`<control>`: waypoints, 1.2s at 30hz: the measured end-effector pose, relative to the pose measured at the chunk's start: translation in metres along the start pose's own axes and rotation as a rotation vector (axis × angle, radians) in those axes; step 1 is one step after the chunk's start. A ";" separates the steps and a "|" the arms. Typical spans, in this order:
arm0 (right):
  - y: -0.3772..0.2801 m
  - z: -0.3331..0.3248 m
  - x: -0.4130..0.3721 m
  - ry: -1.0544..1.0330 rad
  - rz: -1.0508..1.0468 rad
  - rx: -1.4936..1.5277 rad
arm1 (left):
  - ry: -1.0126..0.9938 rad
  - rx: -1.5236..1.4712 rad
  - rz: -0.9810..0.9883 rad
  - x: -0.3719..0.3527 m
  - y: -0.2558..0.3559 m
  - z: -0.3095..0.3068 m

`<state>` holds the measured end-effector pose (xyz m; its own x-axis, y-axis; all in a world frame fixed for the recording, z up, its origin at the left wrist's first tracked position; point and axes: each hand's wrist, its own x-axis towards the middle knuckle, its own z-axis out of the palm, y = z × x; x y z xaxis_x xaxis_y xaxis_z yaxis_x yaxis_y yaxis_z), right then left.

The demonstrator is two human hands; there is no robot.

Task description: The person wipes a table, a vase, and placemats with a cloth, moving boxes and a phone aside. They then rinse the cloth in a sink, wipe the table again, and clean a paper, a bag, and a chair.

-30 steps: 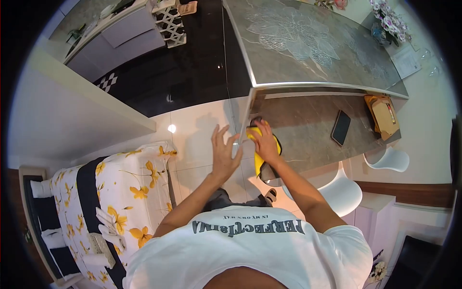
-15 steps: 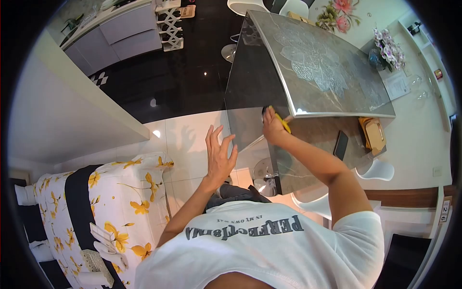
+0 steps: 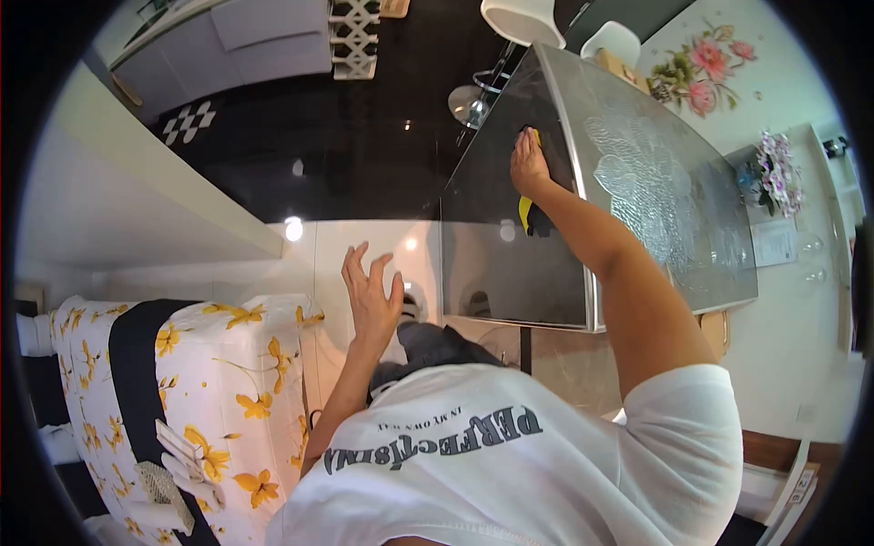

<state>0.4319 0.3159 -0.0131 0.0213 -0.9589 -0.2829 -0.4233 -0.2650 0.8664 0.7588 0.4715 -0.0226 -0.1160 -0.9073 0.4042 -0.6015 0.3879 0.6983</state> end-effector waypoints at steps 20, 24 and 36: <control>-0.212 0.134 0.063 -0.068 -0.099 0.433 | -0.367 -0.076 -0.211 0.098 -0.155 0.071; -0.085 0.062 0.159 0.244 0.330 0.514 | -0.451 -0.119 -0.167 0.112 -0.182 0.107; -0.345 0.232 0.379 -0.062 -0.190 0.165 | -0.631 -0.241 -0.520 0.055 -0.303 0.260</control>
<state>0.3758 0.0675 -0.5147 0.0614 -0.8842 -0.4630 -0.5590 -0.4148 0.7179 0.7297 0.2618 -0.3656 -0.3330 -0.8723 -0.3581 -0.5240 -0.1445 0.8394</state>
